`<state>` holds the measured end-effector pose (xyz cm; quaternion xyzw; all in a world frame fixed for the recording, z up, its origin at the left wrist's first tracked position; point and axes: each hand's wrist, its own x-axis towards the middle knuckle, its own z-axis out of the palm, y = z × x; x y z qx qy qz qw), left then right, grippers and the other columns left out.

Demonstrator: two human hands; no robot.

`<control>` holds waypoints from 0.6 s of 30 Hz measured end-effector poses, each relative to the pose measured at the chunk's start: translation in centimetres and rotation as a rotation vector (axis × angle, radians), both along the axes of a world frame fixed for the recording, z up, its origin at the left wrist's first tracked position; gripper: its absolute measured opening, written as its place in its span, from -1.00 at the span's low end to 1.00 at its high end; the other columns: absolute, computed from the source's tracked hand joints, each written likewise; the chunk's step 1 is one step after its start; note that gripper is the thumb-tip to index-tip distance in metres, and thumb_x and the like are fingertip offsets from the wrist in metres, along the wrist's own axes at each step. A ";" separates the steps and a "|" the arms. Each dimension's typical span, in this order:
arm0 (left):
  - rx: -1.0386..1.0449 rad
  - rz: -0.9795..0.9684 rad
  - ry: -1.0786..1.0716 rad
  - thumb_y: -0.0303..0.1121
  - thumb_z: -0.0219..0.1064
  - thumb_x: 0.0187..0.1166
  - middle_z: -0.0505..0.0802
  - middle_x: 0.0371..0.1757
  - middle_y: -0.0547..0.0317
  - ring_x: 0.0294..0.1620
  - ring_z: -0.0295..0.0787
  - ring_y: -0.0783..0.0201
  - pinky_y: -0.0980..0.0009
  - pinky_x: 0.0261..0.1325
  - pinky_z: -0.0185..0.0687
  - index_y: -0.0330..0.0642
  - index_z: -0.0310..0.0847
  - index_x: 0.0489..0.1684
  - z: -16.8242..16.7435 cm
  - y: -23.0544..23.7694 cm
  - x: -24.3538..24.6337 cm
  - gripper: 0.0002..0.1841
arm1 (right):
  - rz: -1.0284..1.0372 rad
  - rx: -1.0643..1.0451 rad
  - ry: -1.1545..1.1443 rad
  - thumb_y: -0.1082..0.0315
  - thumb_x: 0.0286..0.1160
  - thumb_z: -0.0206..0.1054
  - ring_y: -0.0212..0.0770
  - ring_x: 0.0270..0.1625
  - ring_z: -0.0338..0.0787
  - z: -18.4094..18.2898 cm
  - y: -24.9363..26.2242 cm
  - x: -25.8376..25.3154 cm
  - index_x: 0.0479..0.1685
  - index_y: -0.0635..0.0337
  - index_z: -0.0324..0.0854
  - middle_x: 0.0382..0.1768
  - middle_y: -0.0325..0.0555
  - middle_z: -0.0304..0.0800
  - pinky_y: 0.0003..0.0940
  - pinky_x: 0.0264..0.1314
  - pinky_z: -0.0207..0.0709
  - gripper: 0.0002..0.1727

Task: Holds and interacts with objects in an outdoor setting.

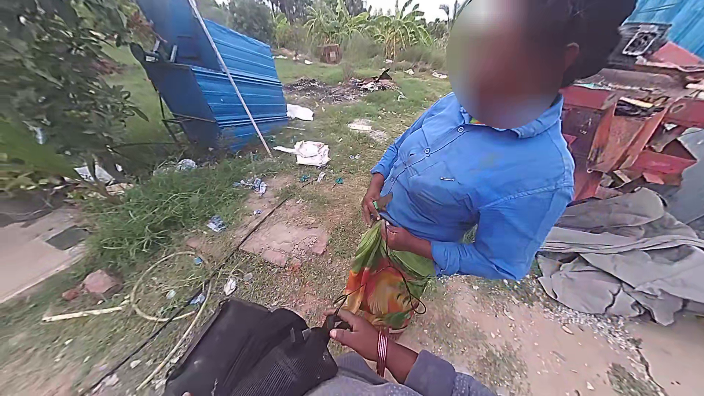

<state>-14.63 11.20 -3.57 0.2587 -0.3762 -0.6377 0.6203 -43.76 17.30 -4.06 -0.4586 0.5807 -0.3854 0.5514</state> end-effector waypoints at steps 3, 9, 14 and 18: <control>0.193 0.093 0.071 -0.55 -0.29 0.65 0.93 -0.38 0.54 -0.25 0.85 0.71 0.68 -0.12 0.77 0.04 0.68 -0.42 1.4 0.5 -0.7 -0.48 | -0.033 0.073 0.023 0.31 0.82 0.09 0.01 0.37 0.73 0.5 0.3 -0.8 0.76 0.31 0.26 0.56 0.25 0.56 -0.09 0.38 0.58 -0.42; 0.203 0.035 0.038 -0.47 -0.25 0.66 0.94 -0.35 0.56 -0.24 0.86 0.68 0.62 -0.10 0.81 0.13 0.66 -0.35 1.0 1.3 -1.9 -0.53 | 0.025 0.154 0.074 0.30 0.87 0.06 0.01 0.33 0.77 -0.7 1.7 -2.2 0.64 0.35 0.42 0.45 0.28 0.65 -0.11 0.44 0.57 -0.52; 0.231 0.038 0.063 -0.47 -0.24 0.66 0.93 -0.36 0.52 -0.23 0.87 0.65 0.61 -0.08 0.80 0.12 0.67 -0.38 1.1 1.8 -2.7 -0.53 | 0.208 0.207 0.211 0.26 0.88 0.07 0.13 0.35 0.78 -1.5 2.9 -2.7 0.61 0.35 0.47 0.38 0.32 0.72 0.02 0.54 0.49 -0.52; 0.245 0.037 0.062 -0.46 -0.22 0.68 0.94 -0.35 0.53 -0.22 0.87 0.64 0.60 -0.08 0.81 0.13 0.64 -0.36 1.4 2.2 -3.3 -0.56 | 0.339 0.220 0.324 0.21 0.89 0.06 0.20 0.46 0.71 -1.5 3.1 -3.3 0.65 0.32 0.45 0.43 0.31 0.69 0.12 0.63 0.39 -0.49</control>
